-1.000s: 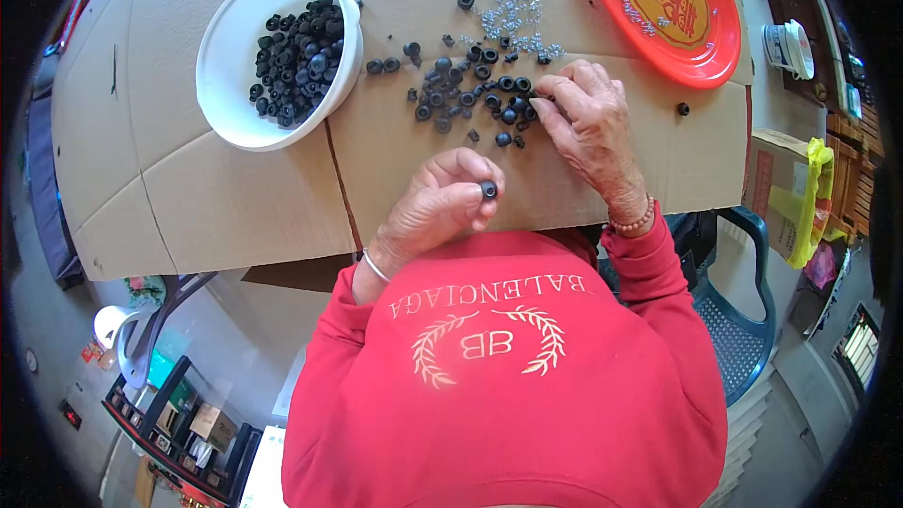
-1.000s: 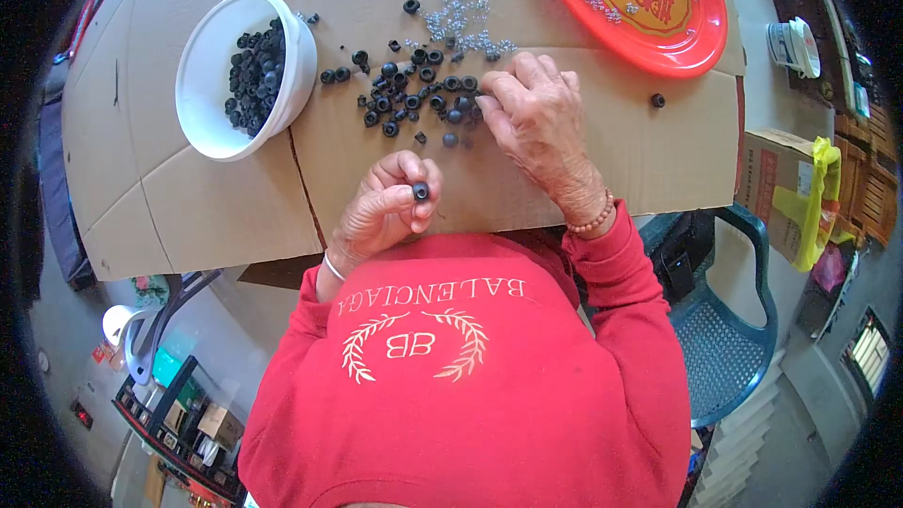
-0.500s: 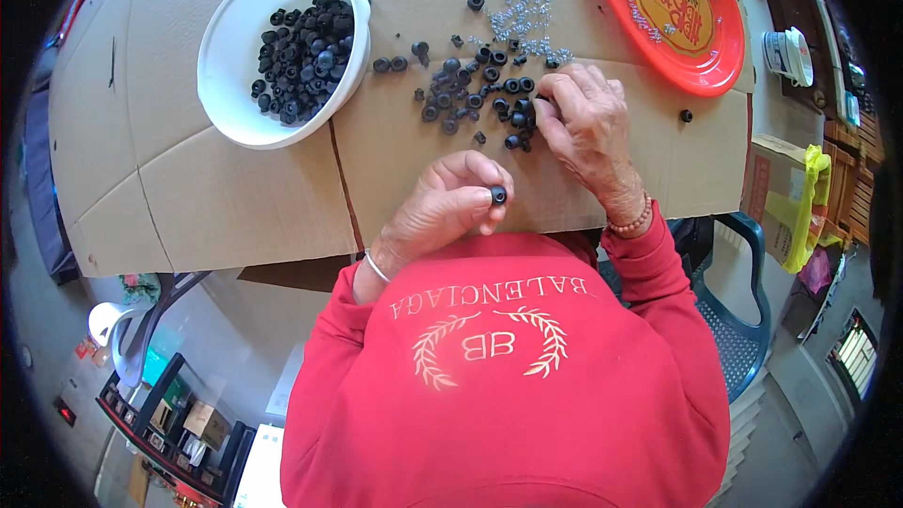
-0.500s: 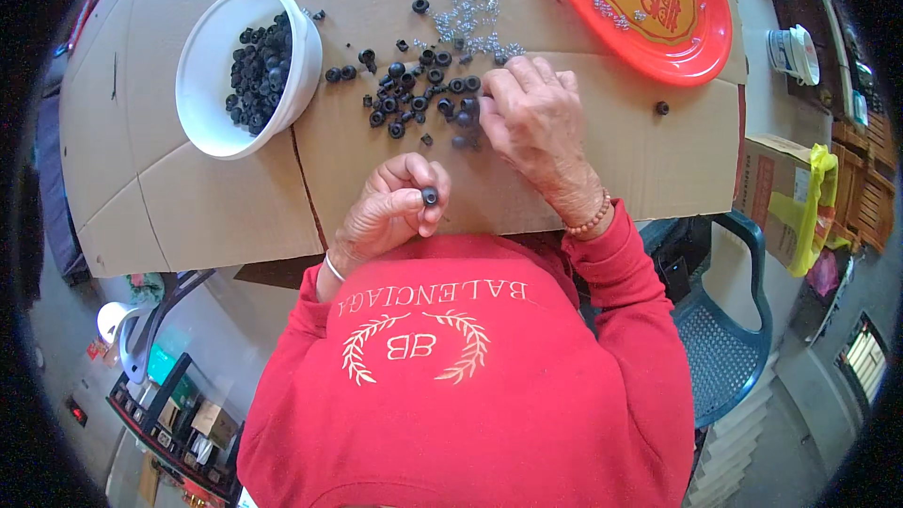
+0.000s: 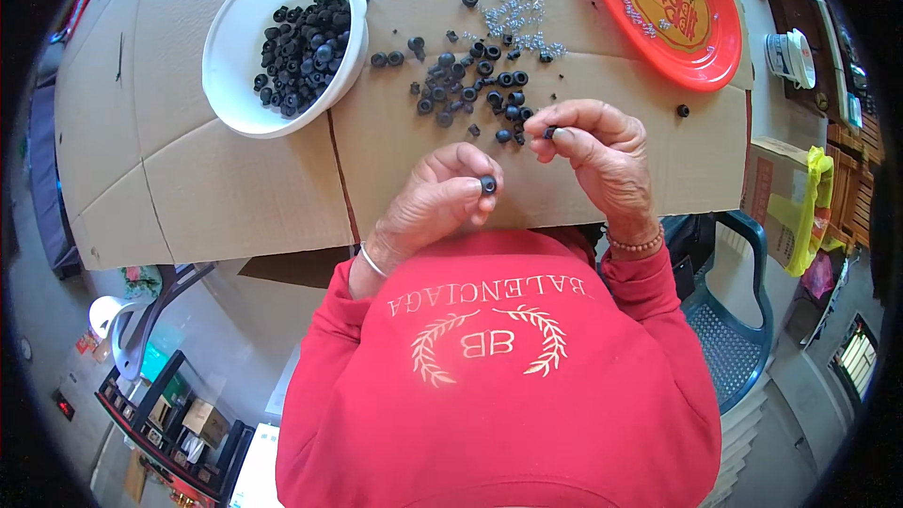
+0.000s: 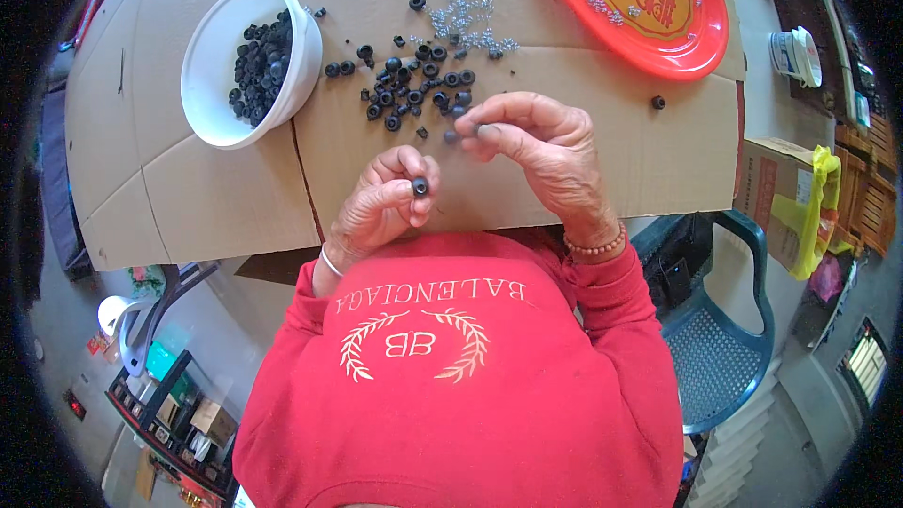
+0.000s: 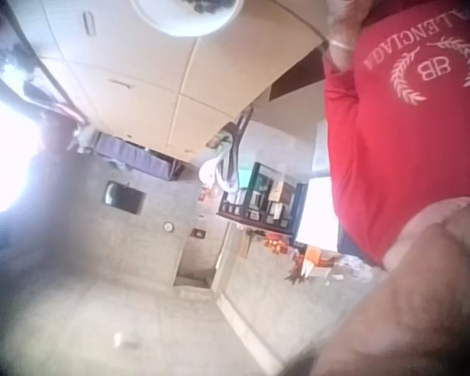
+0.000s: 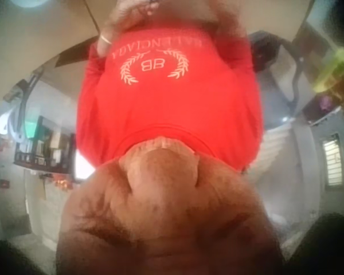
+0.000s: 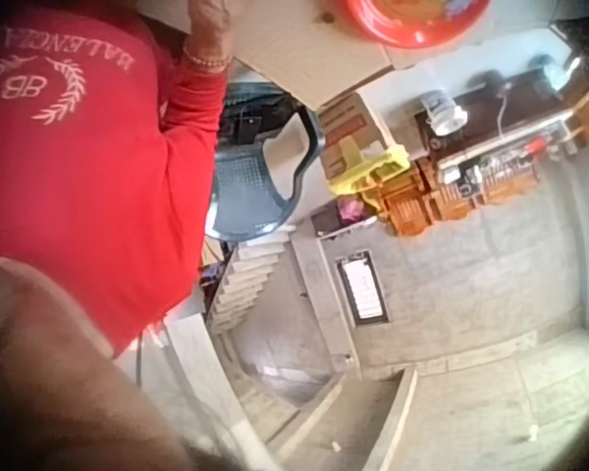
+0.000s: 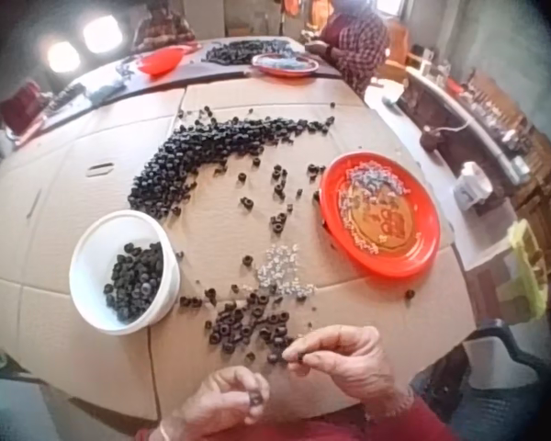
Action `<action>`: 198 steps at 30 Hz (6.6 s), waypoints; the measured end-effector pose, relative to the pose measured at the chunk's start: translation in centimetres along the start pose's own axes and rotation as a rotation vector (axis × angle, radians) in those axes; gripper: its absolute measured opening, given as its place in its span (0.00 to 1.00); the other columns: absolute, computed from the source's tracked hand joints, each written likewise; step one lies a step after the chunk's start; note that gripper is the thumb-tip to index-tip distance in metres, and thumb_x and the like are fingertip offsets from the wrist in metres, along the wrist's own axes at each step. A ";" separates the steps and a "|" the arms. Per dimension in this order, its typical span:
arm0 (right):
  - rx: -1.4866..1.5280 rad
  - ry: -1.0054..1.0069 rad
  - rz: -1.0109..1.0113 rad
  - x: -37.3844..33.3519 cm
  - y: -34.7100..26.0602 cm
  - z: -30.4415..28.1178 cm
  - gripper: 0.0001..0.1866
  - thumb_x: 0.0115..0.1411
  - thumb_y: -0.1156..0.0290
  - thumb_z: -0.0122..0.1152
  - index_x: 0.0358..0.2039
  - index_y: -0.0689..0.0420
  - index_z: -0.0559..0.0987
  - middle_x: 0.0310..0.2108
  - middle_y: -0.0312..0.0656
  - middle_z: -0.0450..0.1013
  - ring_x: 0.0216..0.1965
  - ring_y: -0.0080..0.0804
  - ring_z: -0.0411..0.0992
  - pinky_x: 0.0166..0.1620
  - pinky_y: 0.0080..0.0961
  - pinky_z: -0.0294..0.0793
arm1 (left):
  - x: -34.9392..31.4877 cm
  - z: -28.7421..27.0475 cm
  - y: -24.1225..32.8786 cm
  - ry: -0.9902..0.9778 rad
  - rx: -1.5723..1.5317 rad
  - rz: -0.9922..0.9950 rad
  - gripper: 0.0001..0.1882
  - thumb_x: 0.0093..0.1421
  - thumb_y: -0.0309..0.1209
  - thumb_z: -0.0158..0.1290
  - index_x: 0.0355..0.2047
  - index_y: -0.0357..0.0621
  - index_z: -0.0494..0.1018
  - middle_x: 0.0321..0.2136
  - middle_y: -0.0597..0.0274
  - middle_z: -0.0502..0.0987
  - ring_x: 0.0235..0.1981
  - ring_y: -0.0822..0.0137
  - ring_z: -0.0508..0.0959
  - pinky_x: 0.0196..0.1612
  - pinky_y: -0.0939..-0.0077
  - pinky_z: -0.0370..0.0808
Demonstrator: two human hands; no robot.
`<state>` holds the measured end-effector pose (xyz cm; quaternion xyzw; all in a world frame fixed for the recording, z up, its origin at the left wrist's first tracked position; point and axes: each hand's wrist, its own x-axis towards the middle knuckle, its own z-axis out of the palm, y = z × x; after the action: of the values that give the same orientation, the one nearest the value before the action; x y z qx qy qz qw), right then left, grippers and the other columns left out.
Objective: Inspecting and sorting small black and silver plastic components on a cardboard-covered table.
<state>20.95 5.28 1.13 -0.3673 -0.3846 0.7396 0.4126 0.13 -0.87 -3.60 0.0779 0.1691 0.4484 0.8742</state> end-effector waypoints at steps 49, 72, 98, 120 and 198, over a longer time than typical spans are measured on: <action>-0.855 -0.129 -0.785 -2.3 0.0 3.0 0.13 0.42 0.87 0.66 0.31 0.64 0.75 0.23 0.44 0.73 0.24 0.34 0.72 0.26 0.25 0.70 | -0.7 3.9 -0.3 0.171 0.120 0.102 0.07 0.58 0.24 0.54 0.37 0.36 0.73 0.30 0.59 0.77 0.29 0.73 0.78 0.29 0.81 0.77; -0.549 -0.540 -0.130 0.9 -1.4 1.7 0.12 0.46 0.72 0.67 0.33 0.61 0.79 0.28 0.40 0.72 0.31 0.29 0.70 0.34 0.23 0.67 | -0.6 3.3 0.2 0.204 0.195 0.048 0.17 0.54 0.21 0.56 0.43 0.39 0.63 0.31 0.56 0.77 0.27 0.72 0.76 0.30 0.80 0.76; -0.595 -0.767 -0.277 0.7 -0.3 1.4 0.09 0.51 0.74 0.64 0.30 0.60 0.73 0.24 0.41 0.69 0.25 0.34 0.68 0.28 0.27 0.66 | -1.9 2.3 -0.6 0.163 0.084 -0.136 0.14 0.53 0.19 0.58 0.37 0.40 0.66 0.29 0.60 0.76 0.26 0.72 0.78 0.30 0.83 0.77; -0.916 -0.144 -0.657 -1.7 -0.2 4.2 0.12 0.46 0.86 0.63 0.32 0.65 0.75 0.26 0.45 0.73 0.26 0.33 0.72 0.30 0.23 0.71 | -1.1 4.0 -0.1 0.279 0.226 0.278 0.09 0.55 0.23 0.58 0.37 0.38 0.73 0.34 0.51 0.76 0.30 0.69 0.77 0.31 0.81 0.76; -0.805 0.027 -0.280 -2.3 0.5 3.4 0.07 0.51 0.85 0.60 0.31 0.64 0.74 0.25 0.39 0.70 0.23 0.23 0.66 0.27 0.18 0.64 | -0.1 3.8 -1.1 0.367 0.156 0.198 0.09 0.59 0.24 0.54 0.40 0.34 0.72 0.31 0.57 0.77 0.29 0.71 0.78 0.34 0.80 0.78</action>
<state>18.78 2.16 2.63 -0.4529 -0.6834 0.4624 0.3378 2.30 -1.54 -0.34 0.0789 0.3510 0.5243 0.7718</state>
